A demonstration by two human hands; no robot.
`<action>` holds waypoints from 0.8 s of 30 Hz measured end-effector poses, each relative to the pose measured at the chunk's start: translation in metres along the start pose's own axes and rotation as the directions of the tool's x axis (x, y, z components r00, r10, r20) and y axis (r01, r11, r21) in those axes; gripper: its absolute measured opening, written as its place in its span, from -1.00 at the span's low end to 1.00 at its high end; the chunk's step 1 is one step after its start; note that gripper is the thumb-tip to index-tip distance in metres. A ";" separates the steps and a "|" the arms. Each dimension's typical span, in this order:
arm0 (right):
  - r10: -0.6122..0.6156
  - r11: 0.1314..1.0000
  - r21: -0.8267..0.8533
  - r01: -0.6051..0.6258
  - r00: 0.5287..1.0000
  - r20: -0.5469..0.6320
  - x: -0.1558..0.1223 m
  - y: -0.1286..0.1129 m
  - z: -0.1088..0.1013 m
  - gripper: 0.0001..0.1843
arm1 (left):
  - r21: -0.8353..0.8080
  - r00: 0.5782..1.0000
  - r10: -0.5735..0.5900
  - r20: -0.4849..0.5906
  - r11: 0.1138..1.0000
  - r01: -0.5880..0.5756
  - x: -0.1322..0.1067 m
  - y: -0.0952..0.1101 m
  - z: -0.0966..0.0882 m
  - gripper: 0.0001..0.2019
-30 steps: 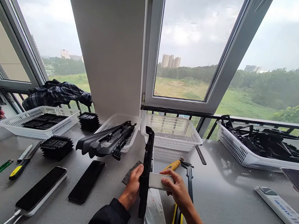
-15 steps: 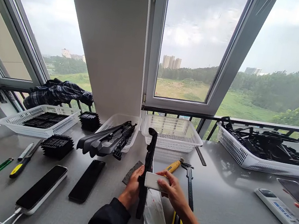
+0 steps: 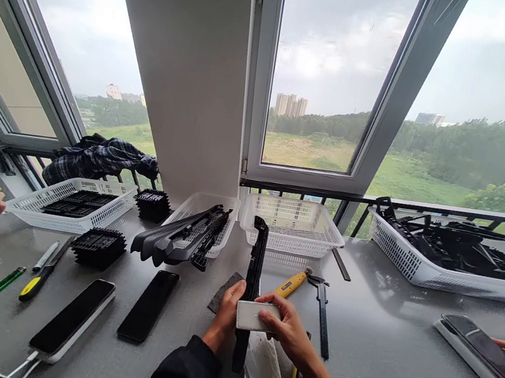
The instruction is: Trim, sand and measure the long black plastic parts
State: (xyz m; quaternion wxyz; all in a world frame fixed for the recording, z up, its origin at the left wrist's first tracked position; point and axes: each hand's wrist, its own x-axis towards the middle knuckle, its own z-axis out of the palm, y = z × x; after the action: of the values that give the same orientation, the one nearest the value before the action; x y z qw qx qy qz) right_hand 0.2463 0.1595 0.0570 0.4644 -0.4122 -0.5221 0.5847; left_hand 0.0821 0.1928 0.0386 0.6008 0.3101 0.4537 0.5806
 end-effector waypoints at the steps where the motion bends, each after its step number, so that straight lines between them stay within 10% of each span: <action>1: -0.008 1.000 0.001 0.008 1.000 -0.008 0.000 0.000 0.000 -0.27 | 0.011 1.000 0.005 0.014 1.000 -0.005 0.000 0.000 0.000 -0.37; 24: -0.229 0.960 -0.213 0.181 0.947 -0.226 0.002 -0.005 -0.010 -0.34 | 0.042 0.992 0.038 0.120 0.998 -0.044 0.000 -0.001 0.000 -0.32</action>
State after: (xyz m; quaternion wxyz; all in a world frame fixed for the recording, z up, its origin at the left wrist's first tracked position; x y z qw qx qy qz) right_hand 0.2562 0.1635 0.0606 0.5431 -0.4676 -0.5532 0.4246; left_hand 0.0823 0.1925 0.0376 0.6077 0.3669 0.4234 0.5629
